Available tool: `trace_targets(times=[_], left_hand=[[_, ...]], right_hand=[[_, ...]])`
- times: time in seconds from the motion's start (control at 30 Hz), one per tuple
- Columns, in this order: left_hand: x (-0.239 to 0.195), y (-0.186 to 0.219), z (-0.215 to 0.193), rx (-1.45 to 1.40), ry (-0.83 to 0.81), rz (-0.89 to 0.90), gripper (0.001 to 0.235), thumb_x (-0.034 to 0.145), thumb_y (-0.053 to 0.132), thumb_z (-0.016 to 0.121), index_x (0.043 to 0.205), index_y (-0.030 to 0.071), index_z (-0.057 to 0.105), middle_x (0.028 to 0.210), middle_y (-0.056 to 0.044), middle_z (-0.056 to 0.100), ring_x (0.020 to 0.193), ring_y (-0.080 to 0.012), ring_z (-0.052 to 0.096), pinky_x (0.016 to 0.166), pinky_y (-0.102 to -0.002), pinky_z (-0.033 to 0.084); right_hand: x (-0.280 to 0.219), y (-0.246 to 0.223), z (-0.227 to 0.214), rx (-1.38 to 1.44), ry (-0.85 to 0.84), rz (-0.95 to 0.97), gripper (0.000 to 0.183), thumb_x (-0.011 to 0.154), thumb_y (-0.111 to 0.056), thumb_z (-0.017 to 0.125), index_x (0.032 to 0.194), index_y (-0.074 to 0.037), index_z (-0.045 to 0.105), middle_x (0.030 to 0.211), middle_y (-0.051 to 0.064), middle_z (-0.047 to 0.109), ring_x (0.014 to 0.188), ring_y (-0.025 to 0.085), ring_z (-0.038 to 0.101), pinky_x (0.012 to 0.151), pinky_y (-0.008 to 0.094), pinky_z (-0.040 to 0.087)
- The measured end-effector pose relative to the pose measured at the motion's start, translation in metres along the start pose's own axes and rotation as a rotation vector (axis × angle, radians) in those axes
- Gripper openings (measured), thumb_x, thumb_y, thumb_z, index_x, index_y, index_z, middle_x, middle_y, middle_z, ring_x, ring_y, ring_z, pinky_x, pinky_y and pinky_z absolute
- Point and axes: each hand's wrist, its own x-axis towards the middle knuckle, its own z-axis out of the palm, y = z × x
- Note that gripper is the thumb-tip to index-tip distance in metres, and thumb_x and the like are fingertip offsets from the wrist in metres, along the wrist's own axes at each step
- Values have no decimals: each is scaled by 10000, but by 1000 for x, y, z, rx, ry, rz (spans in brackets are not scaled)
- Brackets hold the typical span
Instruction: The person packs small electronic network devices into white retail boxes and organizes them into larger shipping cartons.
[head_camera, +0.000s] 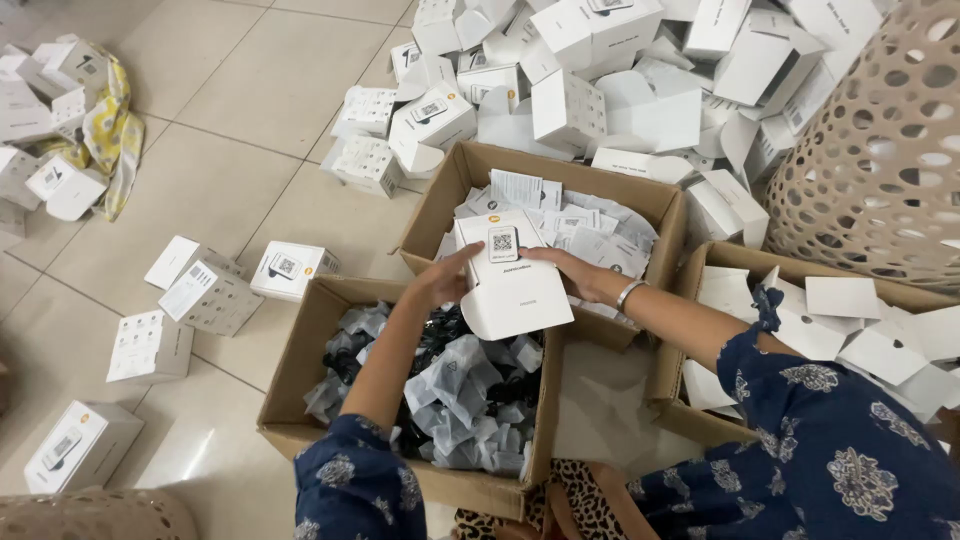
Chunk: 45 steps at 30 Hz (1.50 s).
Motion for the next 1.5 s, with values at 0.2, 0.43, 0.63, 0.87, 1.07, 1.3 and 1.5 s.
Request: trace_targets(times=[0.2,0.43,0.63,0.87,1.07,1.3,1.5], left_hand=[[-47,82,-3,853,692,291,1129,771,399,921,1523,-47,206,1439,-312,385,1260,-395,521,986,-425,538],[-69,113,54,395,509,647,849,853,405,735,1486,-27,371,1351,-243,545,992,-290,672,711,-375,552],[-33,96,45,387,457,835,757,898,416,716,1444,-34,446,1327,-225,654,1007,-224,669,731,-316,551],[1,71,7,512,509,730,731,917,387,779,1427,-53,495,1213,-299,637,1079,-383,647,851,-452,536],[31,42,-80,644,795,568,789,780,489,806,1286,-74,585,1138,-269,707,1072,-366,696,912,-422,547],[41,1,-204,712,1095,597,680,802,456,800,1204,-57,605,1151,-309,670,1116,-465,629,951,-492,510],[-29,-5,-263,696,1261,661,604,825,342,789,1252,-27,572,1193,-333,599,1050,-486,635,913,-502,524]], right_hand=[[-48,-44,26,-324,-171,221,1059,730,-594,719,1589,-157,280,1497,161,515,1412,353,488,1137,433,438],[-95,-174,-38,-669,-118,129,865,764,-551,680,1514,-181,459,1486,100,455,1365,305,438,1027,428,488],[-123,-291,-184,273,652,-688,870,931,-613,593,1551,-103,258,1469,257,475,1376,366,540,1060,481,506],[-82,-237,-128,-70,540,-512,951,912,-587,618,1561,-13,225,1466,254,494,1324,309,576,1074,382,550],[34,-130,-1,-364,178,-299,775,866,-503,700,1442,-27,496,1322,152,637,1157,224,664,992,357,561],[179,-4,154,-1179,-2,-469,765,863,-554,782,1298,40,574,1257,207,657,1159,336,649,983,409,539],[221,27,230,-1427,50,-789,1143,598,-436,889,1453,84,336,1223,332,600,1036,497,606,837,547,521]])
